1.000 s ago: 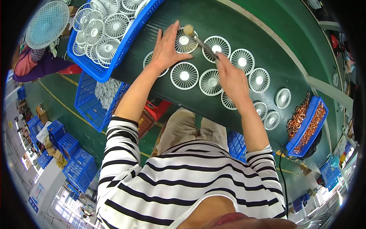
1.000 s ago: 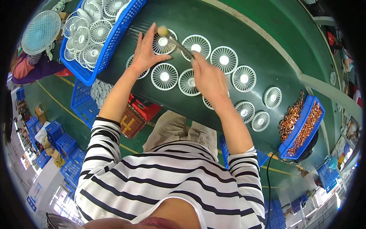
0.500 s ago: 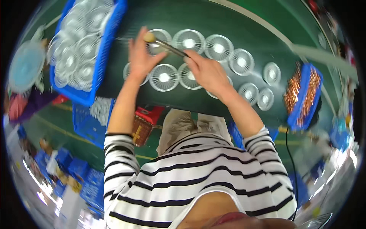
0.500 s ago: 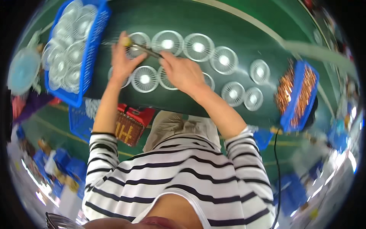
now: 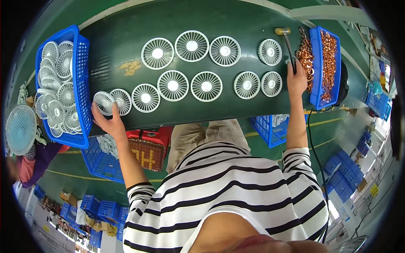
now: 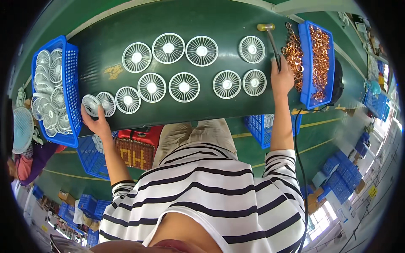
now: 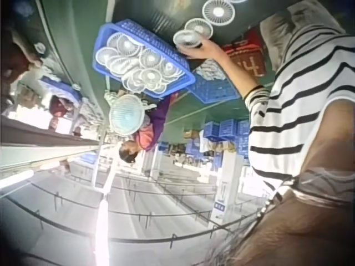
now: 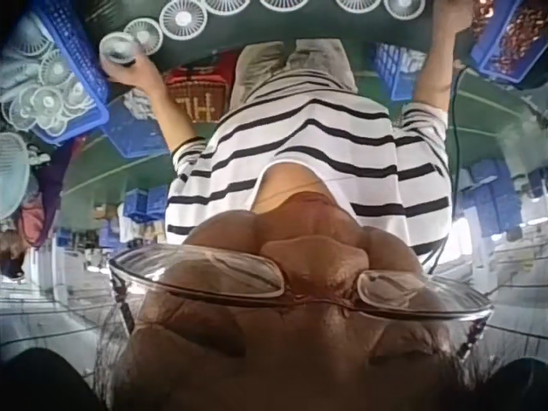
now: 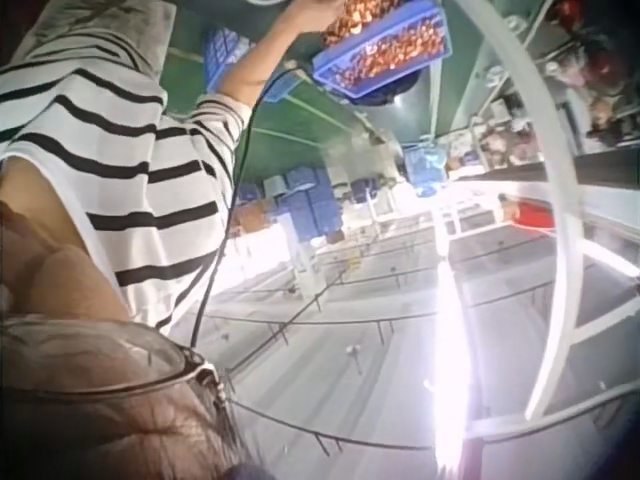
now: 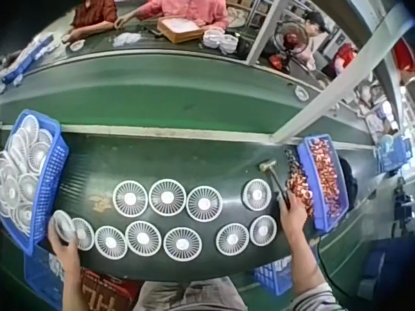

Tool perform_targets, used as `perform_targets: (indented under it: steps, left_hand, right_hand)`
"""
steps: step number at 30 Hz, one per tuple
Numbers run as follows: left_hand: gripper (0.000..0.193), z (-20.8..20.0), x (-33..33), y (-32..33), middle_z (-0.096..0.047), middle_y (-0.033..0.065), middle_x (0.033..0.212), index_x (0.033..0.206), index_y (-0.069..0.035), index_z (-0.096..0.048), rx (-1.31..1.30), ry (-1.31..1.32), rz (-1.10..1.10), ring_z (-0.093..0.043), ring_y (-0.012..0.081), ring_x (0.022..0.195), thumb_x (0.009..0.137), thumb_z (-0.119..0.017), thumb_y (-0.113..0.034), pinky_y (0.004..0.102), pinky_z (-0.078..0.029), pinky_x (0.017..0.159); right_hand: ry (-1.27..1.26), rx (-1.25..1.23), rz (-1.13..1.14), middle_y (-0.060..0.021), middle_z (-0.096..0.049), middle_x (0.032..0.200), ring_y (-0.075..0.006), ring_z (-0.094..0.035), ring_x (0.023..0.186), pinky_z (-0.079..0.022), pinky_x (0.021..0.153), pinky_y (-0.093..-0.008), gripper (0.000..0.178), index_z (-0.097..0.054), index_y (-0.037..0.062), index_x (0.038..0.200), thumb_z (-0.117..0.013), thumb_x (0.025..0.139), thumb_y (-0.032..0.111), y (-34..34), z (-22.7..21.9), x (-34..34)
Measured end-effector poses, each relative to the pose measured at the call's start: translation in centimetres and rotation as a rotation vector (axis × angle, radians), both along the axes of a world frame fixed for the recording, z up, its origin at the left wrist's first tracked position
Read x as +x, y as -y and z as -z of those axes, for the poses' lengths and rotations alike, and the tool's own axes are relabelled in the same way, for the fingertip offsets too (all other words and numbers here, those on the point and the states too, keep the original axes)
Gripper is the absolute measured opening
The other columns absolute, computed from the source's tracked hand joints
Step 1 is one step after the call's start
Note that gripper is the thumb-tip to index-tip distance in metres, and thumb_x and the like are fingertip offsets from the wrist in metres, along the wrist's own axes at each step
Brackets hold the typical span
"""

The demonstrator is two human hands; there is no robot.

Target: Assembling small electronic components by placing a central hub into a fan-shaped plastic cover and securing it with a mallet on an assembly line.

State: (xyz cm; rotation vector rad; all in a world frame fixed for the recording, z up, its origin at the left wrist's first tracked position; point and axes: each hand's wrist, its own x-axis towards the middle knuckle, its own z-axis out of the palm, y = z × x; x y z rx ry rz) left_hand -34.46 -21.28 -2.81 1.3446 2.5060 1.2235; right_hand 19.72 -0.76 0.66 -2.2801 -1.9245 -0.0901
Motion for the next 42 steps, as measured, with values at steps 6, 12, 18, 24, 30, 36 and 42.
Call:
perform_targets:
  steps: [6, 12, 18, 24, 30, 36, 42]
  left_hand:
    - [0.069, 1.6, 5.0, -1.3, -0.026, 0.0244, 0.148, 0.138, -0.011, -0.043, -0.121, -0.049, 0.02, -0.023, 0.0431, 0.137, 0.078, -0.069, -0.033, 0.059, -0.012, 0.11]
    - [0.066, 2.6, 12.5, -11.6, -0.028, 0.026, 0.146, 0.132, -0.014, -0.051, -0.079, -0.172, 0.115, -0.023, 0.0471, 0.134, 0.076, -0.072, -0.041, 0.0588, -0.018, 0.107]
    - [0.097, -0.9, 13.3, -9.3, -0.01, 0.0264, 0.152, 0.144, -0.011, -0.031, -0.143, -0.01, 0.326, -0.008, 0.048, 0.139, 0.069, -0.071, -0.058, 0.0671, -0.005, 0.105]
    - [0.125, -0.4, 17.4, -4.0, 0.003, 0.0325, 0.15, 0.146, -0.01, -0.02, -0.435, -0.146, 0.509, 0.006, 0.0568, 0.135, 0.052, -0.073, -0.073, 0.0757, 0.0, 0.097]
    - [0.123, 0.7, 15.4, -14.6, -0.004, 0.0282, 0.152, 0.147, -0.015, -0.024, -0.346, -0.26, 0.373, -0.005, 0.0597, 0.133, 0.05, -0.075, -0.071, 0.076, -0.01, 0.097]
    - [0.105, 1.2, 12.6, -30.9, -0.018, 0.0274, 0.149, 0.145, -0.023, -0.031, -0.181, -0.287, 0.32, -0.017, 0.0576, 0.132, 0.06, -0.069, -0.071, 0.0666, -0.014, 0.105]
    - [0.076, 0.7, 10.4, -39.0, -0.027, 0.0297, 0.143, 0.136, -0.001, -0.038, 0.158, -0.104, 0.183, -0.031, 0.0467, 0.13, 0.079, -0.067, -0.043, 0.0613, -0.025, 0.103]
  right_hand:
    - [-0.142, 0.161, -0.424, -0.0146, -0.049, 0.132, -0.0398, -0.042, 0.123, -0.029, 0.101, -0.0551, 0.043, -0.057, 0.0161, 0.125, -0.061, 0.086, 0.034, 1.0, 4.1, -4.8]
    - [-0.397, 0.214, -0.501, -0.0126, -0.049, 0.132, -0.0412, -0.04, 0.122, -0.028, 0.102, -0.0562, 0.039, -0.059, 0.0162, 0.121, -0.06, 0.086, 0.035, -2.9, 5.2, -14.7]
    - [-0.403, 0.032, -0.462, -0.0175, -0.026, 0.15, -0.04, -0.02, 0.139, -0.009, 0.105, -0.066, 0.103, -0.032, 0.0084, 0.143, -0.068, 0.066, 0.066, 2.7, -0.4, -11.6]
    - [-0.25, -0.257, -0.456, -0.0246, -0.008, 0.153, -0.0493, -0.003, 0.139, -0.003, 0.101, -0.0726, 0.126, -0.02, 0.0058, 0.147, -0.073, 0.054, 0.071, 13.3, 1.8, -11.4]
    - [-0.328, -0.108, -0.393, -0.0167, -0.018, 0.152, -0.0496, -0.015, 0.136, -0.007, 0.099, -0.0747, 0.097, -0.034, 0.0209, 0.143, -0.077, 0.061, 0.05, 2.8, 3.1, -15.2]
    - [-0.34, 0.151, -0.44, -0.0171, -0.023, 0.15, -0.0458, -0.022, 0.135, -0.015, 0.101, -0.0721, 0.091, -0.035, 0.0199, 0.142, -0.077, 0.065, 0.046, -13.3, 4.6, -20.8]
    - [-0.42, 0.481, -0.458, -0.0198, -0.04, 0.139, -0.0356, -0.036, 0.131, -0.029, 0.098, -0.0631, 0.08, -0.044, 0.0095, 0.134, -0.07, 0.073, 0.054, -23.7, 6.4, -23.5]
